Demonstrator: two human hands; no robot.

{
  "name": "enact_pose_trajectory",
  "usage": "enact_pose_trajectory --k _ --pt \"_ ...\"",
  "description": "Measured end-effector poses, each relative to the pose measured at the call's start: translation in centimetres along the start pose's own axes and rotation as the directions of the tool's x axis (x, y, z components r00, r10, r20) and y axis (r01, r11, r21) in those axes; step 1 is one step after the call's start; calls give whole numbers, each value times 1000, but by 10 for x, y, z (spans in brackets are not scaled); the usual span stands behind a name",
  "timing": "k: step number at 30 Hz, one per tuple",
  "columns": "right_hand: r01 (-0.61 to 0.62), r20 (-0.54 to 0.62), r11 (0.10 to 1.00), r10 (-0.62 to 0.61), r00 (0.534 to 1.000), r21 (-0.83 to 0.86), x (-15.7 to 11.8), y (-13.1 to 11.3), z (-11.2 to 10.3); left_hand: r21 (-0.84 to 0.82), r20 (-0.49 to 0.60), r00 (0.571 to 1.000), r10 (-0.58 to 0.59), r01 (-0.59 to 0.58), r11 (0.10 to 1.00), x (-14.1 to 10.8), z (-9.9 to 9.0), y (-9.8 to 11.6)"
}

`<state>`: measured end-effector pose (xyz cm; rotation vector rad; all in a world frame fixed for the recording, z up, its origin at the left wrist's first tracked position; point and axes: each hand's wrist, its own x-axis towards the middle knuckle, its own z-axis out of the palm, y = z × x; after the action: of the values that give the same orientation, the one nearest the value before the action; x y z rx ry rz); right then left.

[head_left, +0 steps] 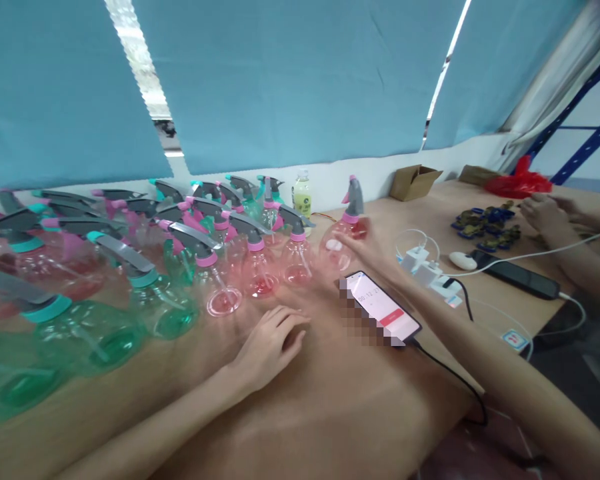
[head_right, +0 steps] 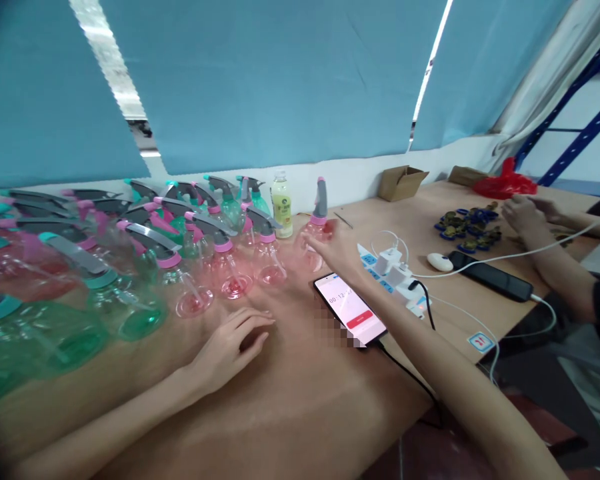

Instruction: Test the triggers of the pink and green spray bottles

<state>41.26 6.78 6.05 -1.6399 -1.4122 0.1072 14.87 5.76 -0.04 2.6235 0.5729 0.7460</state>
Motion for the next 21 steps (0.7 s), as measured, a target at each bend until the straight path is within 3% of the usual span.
enact_pose_trajectory --k 3,5,10,18,21 --pt "83 51 977 -94 994 196 -24 -12 -22 -14 -23 1000 -21 21 1000 -1 -2 0" --pt "115 206 961 -169 964 250 -43 -18 -28 -16 -51 997 -51 50 999 -2 -3 1" --pt "176 367 950 -265 892 258 -80 -28 -15 -14 -128 982 -141 141 990 -8 -2 8" --pt "193 525 883 -417 742 428 -91 -51 0 -230 -46 972 -229 213 950 -21 0 19" --pt "187 552 879 -427 716 438 -94 -64 5 -309 -21 957 -289 269 912 -29 -5 18"
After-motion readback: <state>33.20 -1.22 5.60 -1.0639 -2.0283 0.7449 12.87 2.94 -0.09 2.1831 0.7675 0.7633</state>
